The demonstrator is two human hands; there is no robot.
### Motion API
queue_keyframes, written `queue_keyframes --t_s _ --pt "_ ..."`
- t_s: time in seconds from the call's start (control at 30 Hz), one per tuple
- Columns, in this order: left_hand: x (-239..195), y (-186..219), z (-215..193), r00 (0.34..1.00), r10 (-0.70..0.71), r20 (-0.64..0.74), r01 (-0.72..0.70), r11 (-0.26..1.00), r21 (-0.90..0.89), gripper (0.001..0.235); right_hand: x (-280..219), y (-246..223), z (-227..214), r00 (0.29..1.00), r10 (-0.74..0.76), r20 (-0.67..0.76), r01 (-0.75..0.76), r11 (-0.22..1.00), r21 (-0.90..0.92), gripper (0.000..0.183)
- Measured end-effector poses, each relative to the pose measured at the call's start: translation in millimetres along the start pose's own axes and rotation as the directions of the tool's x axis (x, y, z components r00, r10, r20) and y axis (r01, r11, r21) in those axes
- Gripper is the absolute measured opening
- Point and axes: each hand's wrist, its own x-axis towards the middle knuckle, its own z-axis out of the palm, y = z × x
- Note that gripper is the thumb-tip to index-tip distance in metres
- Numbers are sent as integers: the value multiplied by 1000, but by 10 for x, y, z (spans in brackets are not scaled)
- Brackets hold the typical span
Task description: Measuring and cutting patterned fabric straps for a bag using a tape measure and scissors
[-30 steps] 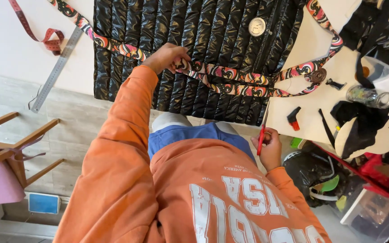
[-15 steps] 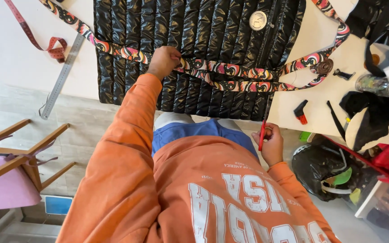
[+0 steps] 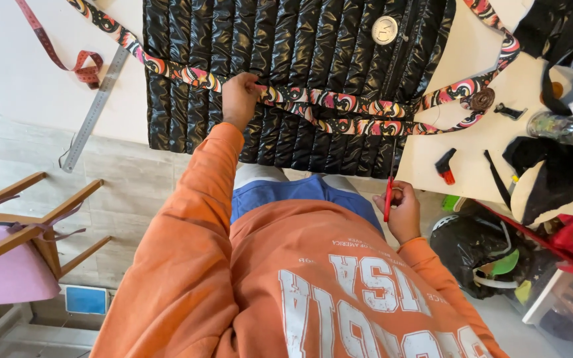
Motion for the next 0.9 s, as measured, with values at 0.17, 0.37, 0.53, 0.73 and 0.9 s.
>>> queue_keyframes --t_s 0.17,0.37,0.53,0.73,0.9 --pt "-21 17 14 999 19 -34 -20 999 -34 26 14 4 -69 999 -23 26 23 1000 -2 56" --pt "43 -149 144 996 10 -89 -14 999 -42 28 2 52 -147 999 -35 18 35 999 -5 59" --pt "42 -168 168 982 102 -159 -102 995 9 29 -31 -7 -177 1000 19 15 -18 999 -27 58" --pt "-210 190 -80 923 277 -266 -267 961 75 19 -39 63 -181 999 33 23 -31 998 -46 59" --pt "-460 271 -36 909 287 -301 -262 957 123 20 -54 -76 -141 1000 -1 16 1 1000 -28 58"
